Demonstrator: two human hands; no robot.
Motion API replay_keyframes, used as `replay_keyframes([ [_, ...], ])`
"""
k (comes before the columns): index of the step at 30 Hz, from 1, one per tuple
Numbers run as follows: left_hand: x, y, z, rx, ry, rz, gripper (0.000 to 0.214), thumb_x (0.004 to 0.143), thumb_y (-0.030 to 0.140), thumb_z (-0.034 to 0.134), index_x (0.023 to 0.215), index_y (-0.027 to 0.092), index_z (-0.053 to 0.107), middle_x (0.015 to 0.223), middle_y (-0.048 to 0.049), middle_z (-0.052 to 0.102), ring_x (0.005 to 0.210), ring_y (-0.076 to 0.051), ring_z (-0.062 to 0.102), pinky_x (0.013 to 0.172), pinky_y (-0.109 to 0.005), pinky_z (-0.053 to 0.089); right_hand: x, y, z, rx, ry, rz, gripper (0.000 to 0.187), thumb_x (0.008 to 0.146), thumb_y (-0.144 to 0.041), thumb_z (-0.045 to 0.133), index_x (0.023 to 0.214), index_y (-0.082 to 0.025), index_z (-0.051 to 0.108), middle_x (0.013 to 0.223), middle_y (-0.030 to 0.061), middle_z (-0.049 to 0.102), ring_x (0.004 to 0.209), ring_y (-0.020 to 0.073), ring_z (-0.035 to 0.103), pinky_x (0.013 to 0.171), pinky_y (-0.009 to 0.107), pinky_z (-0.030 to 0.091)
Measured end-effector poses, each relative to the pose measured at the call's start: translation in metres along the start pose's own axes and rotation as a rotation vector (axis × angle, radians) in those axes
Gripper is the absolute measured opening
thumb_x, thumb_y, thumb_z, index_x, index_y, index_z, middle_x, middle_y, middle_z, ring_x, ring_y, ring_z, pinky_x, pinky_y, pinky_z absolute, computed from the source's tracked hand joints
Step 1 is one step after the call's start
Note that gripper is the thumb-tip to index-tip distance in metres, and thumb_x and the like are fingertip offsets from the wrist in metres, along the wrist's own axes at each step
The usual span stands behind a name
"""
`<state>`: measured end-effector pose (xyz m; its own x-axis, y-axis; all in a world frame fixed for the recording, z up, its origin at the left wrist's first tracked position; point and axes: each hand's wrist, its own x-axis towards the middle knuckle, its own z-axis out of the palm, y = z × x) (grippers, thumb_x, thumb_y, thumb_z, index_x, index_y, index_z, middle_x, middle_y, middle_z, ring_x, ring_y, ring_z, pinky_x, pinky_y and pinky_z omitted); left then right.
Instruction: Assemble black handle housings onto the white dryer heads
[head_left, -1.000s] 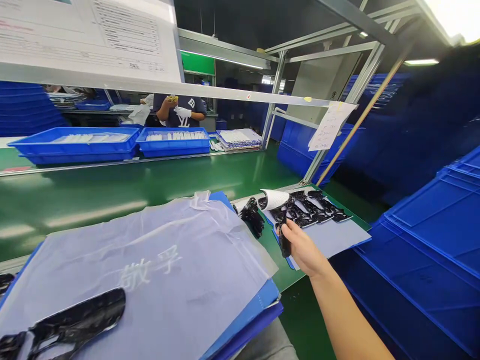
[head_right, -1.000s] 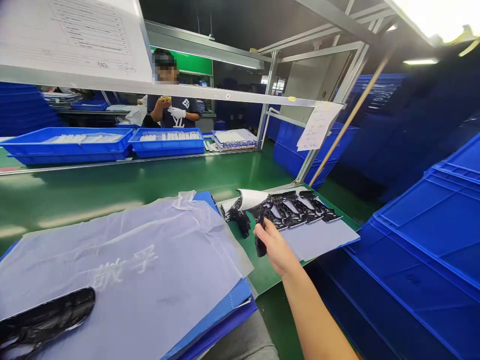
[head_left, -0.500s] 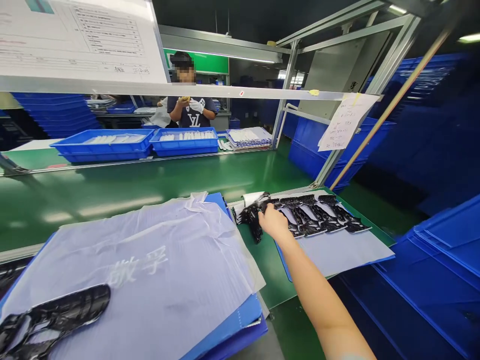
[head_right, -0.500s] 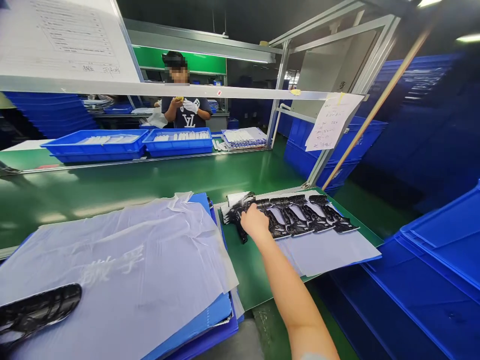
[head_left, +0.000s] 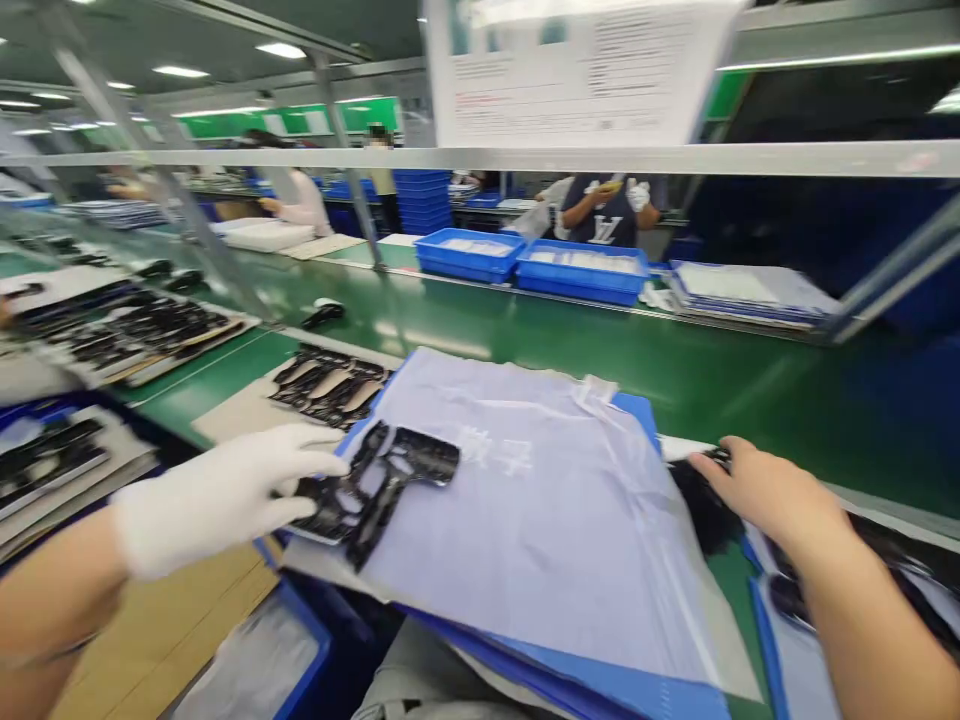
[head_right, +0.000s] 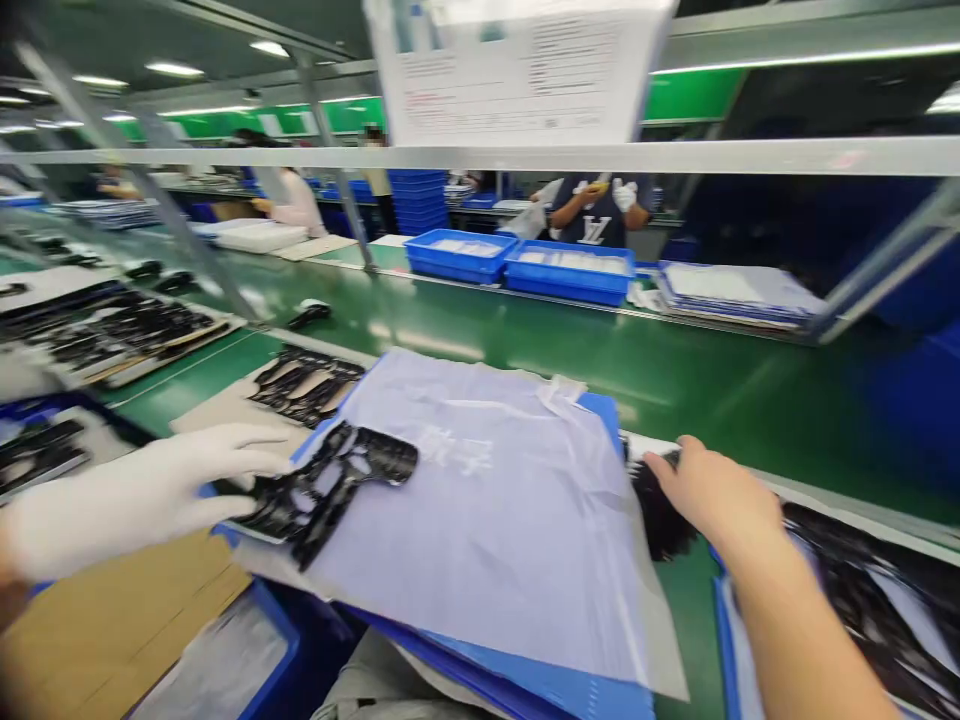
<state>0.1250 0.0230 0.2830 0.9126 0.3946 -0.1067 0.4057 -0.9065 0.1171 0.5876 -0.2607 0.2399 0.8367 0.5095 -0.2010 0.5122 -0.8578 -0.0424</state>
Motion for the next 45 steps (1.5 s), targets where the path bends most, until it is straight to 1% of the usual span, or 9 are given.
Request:
replay_keyframes([
  [5,0.024,-0.003,0.022,0.207,-0.079,0.057,0.059,0.064,0.005,0.074,0.116,0.033,0.072,0.151,-0.0122,0.049,0.14,-0.045,0.041,0.105,-0.062,0.045,-0.039,-0.083,-0.022,0.145,-0.001,-0.526,0.054,0.094,-0.057,0.046,0.136,-0.026,0.056,0.116,0.0105,0.074,0.101,0.0332,0.07,0.081,0.044,0.054],
  [10,0.044,-0.008,0.045,0.143,-0.052,0.129,0.034,0.059,0.008,0.081,0.088,0.025,0.078,0.148,-0.0127,0.053,0.144,-0.046,0.035,0.114,-0.065,0.03,-0.094,-0.197,-0.022,0.074,-0.193,-0.962,0.038,0.097,-0.038,0.052,0.131,-0.027,0.062,0.117,0.0084,0.074,0.099,0.0293,0.071,0.082,0.042,0.056],
  [16,0.016,-0.034,0.009,-0.067,0.162,0.014,0.012,0.065,0.011,0.074,0.07,0.022,0.073,0.138,-0.0089,0.063,0.147,-0.044,0.028,0.116,-0.071,-0.004,-0.124,-0.294,-0.001,-0.141,-0.284,-1.167,0.044,0.102,-0.039,0.049,0.144,-0.028,0.053,0.115,0.0116,0.075,0.106,0.0337,0.071,0.083,0.043,0.055],
  [18,0.001,-0.048,-0.003,-0.277,0.271,-0.127,0.005,0.069,0.02,0.074,0.073,0.024,0.074,0.116,-0.0046,0.073,0.135,-0.039,0.047,0.118,-0.068,0.0,-0.133,-0.314,0.012,-0.193,-0.311,-1.173,0.044,0.101,-0.041,0.05,0.141,-0.024,0.057,0.114,0.016,0.075,0.107,0.0379,0.07,0.083,0.047,0.055],
  [21,-0.016,-0.066,-0.004,-0.647,0.455,-0.405,0.017,0.072,0.036,0.075,0.08,0.021,0.073,0.08,-0.0019,0.073,0.094,-0.031,0.068,0.108,-0.06,0.039,-0.144,-0.33,0.023,-0.229,-0.324,-1.148,0.041,0.1,-0.043,0.053,0.119,-0.012,0.071,0.106,0.0231,0.075,0.104,0.0423,0.07,0.081,0.05,0.055],
  [23,-0.021,-0.072,0.005,-0.886,0.517,-0.531,0.029,0.075,0.046,0.071,0.081,0.018,0.069,0.073,-0.004,0.07,0.073,-0.028,0.069,0.083,-0.052,0.057,-0.146,-0.327,0.021,-0.187,-0.297,-1.118,0.048,0.1,-0.049,0.049,0.11,-0.009,0.073,0.101,0.0245,0.075,0.1,0.0423,0.071,0.079,0.05,0.054],
  [27,-0.022,-0.057,0.023,-1.364,0.472,-0.602,0.031,0.08,0.046,0.066,0.079,0.015,0.063,0.069,-0.0074,0.068,0.054,-0.024,0.066,0.056,-0.043,0.061,-0.125,-0.285,0.005,0.105,-0.319,-1.058,0.047,0.102,-0.057,0.036,0.106,-0.02,0.065,0.091,0.0104,0.074,0.085,0.0281,0.072,0.074,0.038,0.054],
  [33,-0.013,0.0,0.022,-1.785,0.416,-0.535,0.01,0.081,0.017,0.065,0.091,0.016,0.064,0.082,-0.0094,0.073,0.063,-0.02,0.071,0.057,-0.031,0.061,-0.089,-0.19,0.004,0.974,-0.723,-0.678,0.047,0.083,-0.065,0.067,0.091,-0.022,0.051,0.082,0.0039,0.069,0.064,0.0137,0.06,0.057,0.024,0.047],
  [45,0.031,0.103,0.021,-2.104,0.322,-0.482,0.013,0.088,0.012,0.055,0.096,0.02,0.063,0.082,-0.0072,0.074,0.072,-0.023,0.075,0.067,-0.036,0.065,-0.131,-0.117,0.031,1.736,-0.744,-0.311,0.056,0.072,-0.035,0.086,0.105,-0.025,0.042,0.101,0.0087,0.076,0.073,0.0146,0.07,0.063,0.023,0.053],
])
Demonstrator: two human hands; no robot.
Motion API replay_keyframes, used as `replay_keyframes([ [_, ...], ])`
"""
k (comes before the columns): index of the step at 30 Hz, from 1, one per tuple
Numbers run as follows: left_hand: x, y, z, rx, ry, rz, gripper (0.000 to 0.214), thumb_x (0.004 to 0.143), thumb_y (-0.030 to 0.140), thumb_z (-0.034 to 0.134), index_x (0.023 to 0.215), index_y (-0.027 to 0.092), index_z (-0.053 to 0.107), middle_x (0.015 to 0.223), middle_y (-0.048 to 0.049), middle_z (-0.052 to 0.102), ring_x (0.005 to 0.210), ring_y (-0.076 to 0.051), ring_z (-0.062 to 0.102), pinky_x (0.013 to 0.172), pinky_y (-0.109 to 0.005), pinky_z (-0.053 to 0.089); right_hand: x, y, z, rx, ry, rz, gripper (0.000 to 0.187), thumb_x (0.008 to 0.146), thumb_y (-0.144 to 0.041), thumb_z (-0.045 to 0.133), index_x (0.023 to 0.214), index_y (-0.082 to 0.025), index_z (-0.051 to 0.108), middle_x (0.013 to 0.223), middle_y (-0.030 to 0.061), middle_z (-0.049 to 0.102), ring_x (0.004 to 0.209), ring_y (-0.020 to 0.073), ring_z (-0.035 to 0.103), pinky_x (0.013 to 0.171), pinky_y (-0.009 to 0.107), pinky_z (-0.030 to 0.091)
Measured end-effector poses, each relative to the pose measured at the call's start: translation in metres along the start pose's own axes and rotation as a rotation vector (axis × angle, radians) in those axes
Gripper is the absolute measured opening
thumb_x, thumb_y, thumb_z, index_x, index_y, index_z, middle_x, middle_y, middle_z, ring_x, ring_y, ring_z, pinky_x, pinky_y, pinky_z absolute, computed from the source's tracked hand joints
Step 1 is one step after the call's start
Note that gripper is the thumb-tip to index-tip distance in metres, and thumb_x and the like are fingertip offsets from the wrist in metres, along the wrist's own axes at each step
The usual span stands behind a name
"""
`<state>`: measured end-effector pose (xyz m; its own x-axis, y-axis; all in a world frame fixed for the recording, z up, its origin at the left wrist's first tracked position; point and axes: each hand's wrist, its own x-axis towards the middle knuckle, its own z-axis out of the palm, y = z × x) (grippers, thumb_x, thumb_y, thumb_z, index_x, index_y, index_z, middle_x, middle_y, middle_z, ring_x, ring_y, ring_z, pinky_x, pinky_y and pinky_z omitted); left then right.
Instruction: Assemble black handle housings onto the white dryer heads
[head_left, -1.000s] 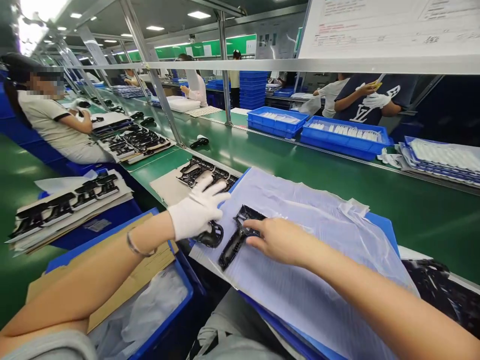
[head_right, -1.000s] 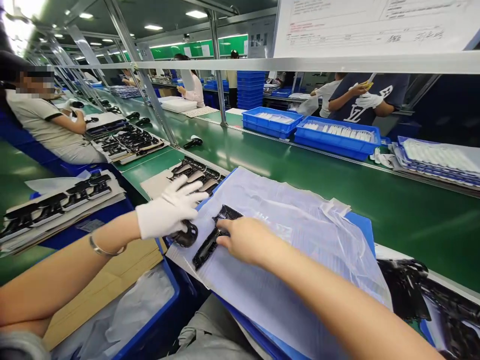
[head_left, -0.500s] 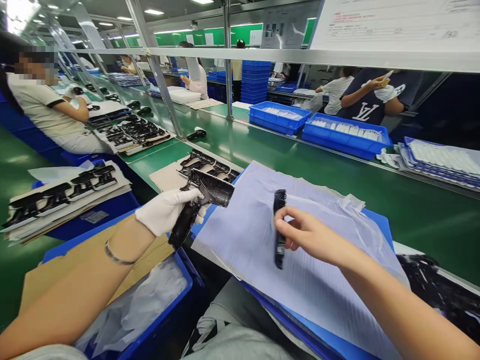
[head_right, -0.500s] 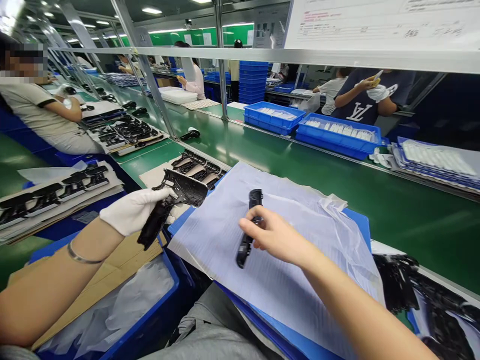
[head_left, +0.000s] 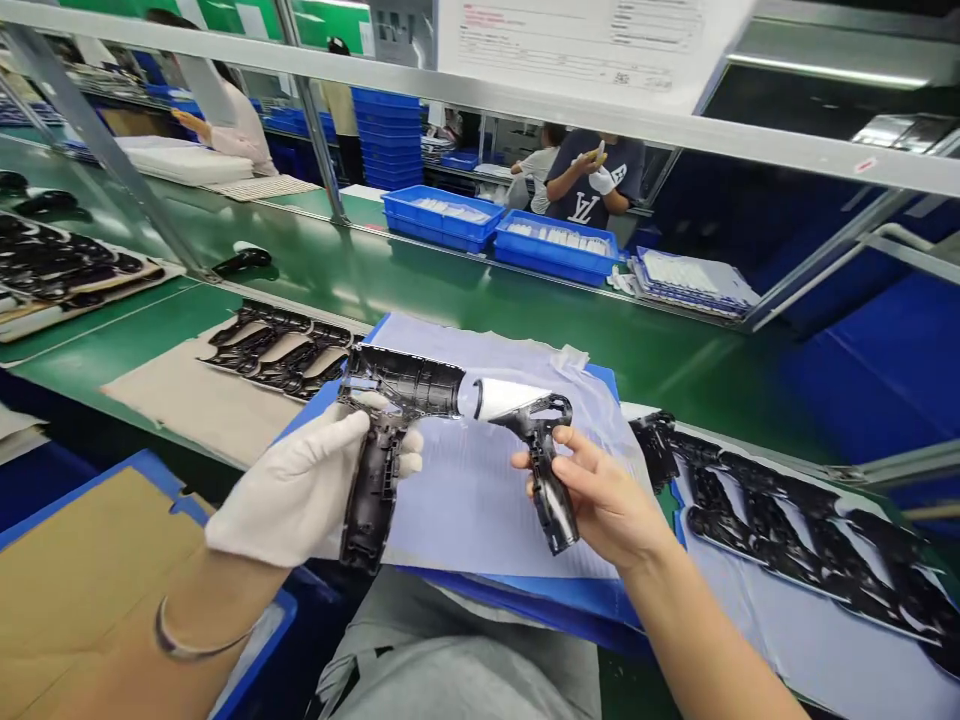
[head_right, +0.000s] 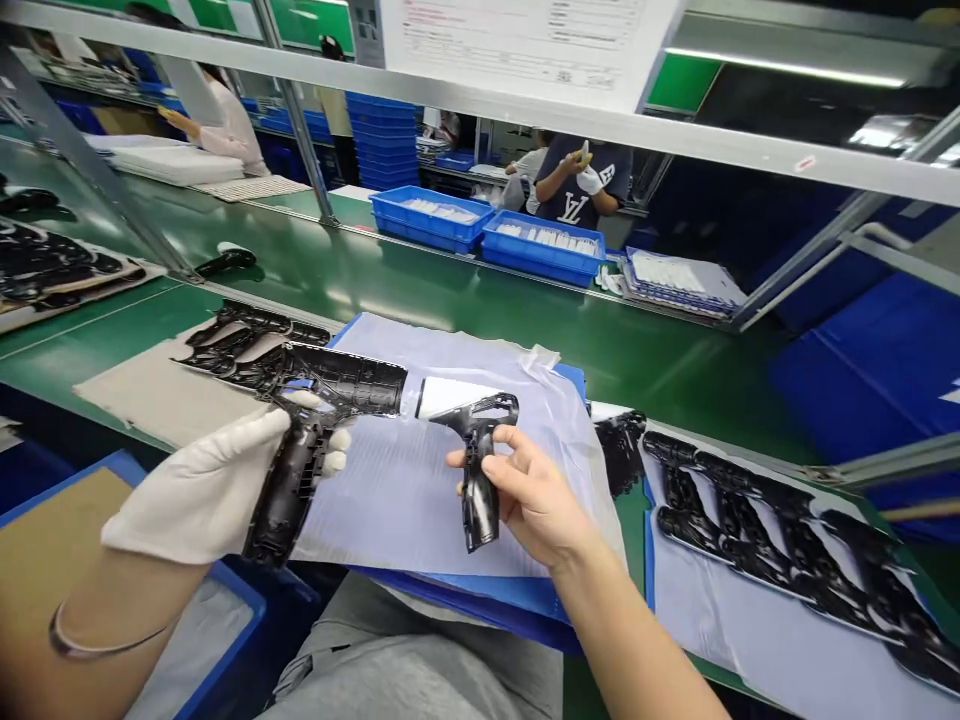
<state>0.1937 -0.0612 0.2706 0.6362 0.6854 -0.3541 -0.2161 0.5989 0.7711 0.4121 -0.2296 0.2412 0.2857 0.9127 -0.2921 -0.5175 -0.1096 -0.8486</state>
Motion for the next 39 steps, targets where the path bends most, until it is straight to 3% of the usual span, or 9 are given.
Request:
replay_keyframes([
  [3,0.004,-0.016,0.014,0.017,-0.083,0.001,0.021,0.078,0.018,0.071,0.095,0.022,0.061,0.084,-0.0034,0.073,0.07,-0.022,0.073,0.062,-0.033,0.062,-0.012,0.006,-0.007,0.13,0.079,-0.038,0.048,0.07,-0.022,0.077,0.104,-0.023,0.043,0.096,0.0059,0.073,0.072,0.0151,0.067,0.068,0.026,0.053],
  [6,0.011,-0.033,0.021,0.148,-0.141,0.171,0.034,0.071,0.026,0.081,0.097,0.024,0.06,0.081,0.0007,0.069,0.067,-0.018,0.068,0.063,-0.032,0.058,-0.023,0.011,-0.019,0.209,0.146,-0.097,0.032,0.066,-0.018,0.062,0.095,-0.022,0.05,0.081,0.0027,0.063,0.063,0.0161,0.058,0.061,0.03,0.048],
  [9,0.02,-0.05,0.025,0.434,-0.082,0.385,0.036,0.065,0.02,0.084,0.096,0.023,0.065,0.093,-0.0011,0.067,0.083,-0.019,0.067,0.078,-0.034,0.056,-0.033,0.014,-0.029,0.104,0.211,-0.16,0.013,0.078,-0.027,0.06,0.087,-0.022,0.053,0.073,0.0011,0.055,0.05,0.0126,0.044,0.048,0.029,0.034],
  [11,0.026,-0.062,0.029,0.575,-0.025,0.42,0.036,0.061,0.014,0.084,0.092,0.023,0.068,0.105,-0.0034,0.063,0.092,-0.02,0.064,0.088,-0.036,0.052,-0.038,0.017,-0.032,-0.013,0.257,-0.202,0.018,0.086,-0.037,0.065,0.089,-0.022,0.055,0.075,0.0001,0.056,0.045,0.008,0.036,0.046,0.026,0.027],
  [16,0.035,-0.097,0.044,0.485,-0.057,0.225,0.04,0.065,0.019,0.08,0.101,0.021,0.062,0.1,-0.0062,0.064,0.085,-0.02,0.064,0.083,-0.04,0.054,-0.042,0.022,-0.029,-0.311,0.419,-0.299,0.035,0.086,-0.048,0.071,0.107,-0.023,0.057,0.081,0.0002,0.064,0.044,0.0074,0.043,0.045,0.025,0.033],
  [21,0.02,-0.119,0.053,0.257,-0.231,0.04,0.044,0.072,0.03,0.075,0.109,0.021,0.052,0.116,-0.0112,0.064,0.114,-0.025,0.065,0.101,-0.043,0.051,-0.044,0.023,-0.027,-0.683,0.516,-0.224,0.046,0.088,-0.056,0.061,0.118,-0.022,0.054,0.081,0.0043,0.07,0.059,0.0193,0.061,0.057,0.033,0.05],
  [25,0.006,-0.116,0.041,0.346,-0.397,-0.054,0.034,0.076,0.026,0.075,0.105,0.02,0.06,0.116,-0.0128,0.067,0.122,-0.029,0.061,0.11,-0.048,0.044,-0.048,0.016,-0.022,-1.229,0.695,-0.068,0.051,0.092,-0.059,0.048,0.123,-0.02,0.057,0.065,0.0044,0.067,0.063,0.0298,0.066,0.061,0.04,0.049],
  [29,0.005,-0.111,0.019,0.683,-0.383,0.162,0.027,0.083,0.021,0.065,0.11,0.024,0.062,0.121,-0.0095,0.064,0.118,-0.026,0.061,0.11,-0.046,0.045,-0.041,0.013,-0.006,-1.609,0.708,0.064,0.055,0.098,-0.055,0.037,0.13,-0.013,0.053,0.087,0.0154,0.074,0.082,0.0385,0.071,0.068,0.045,0.051],
  [39,0.005,-0.114,-0.01,1.163,-0.41,0.48,0.026,0.084,0.021,0.059,0.11,0.025,0.062,0.128,-0.0116,0.064,0.122,-0.03,0.061,0.107,-0.054,0.048,0.003,0.031,0.033,-1.866,0.579,0.223,0.046,0.094,-0.043,0.062,0.112,-0.001,0.062,0.094,0.0229,0.072,0.087,0.0371,0.074,0.07,0.041,0.057],
])
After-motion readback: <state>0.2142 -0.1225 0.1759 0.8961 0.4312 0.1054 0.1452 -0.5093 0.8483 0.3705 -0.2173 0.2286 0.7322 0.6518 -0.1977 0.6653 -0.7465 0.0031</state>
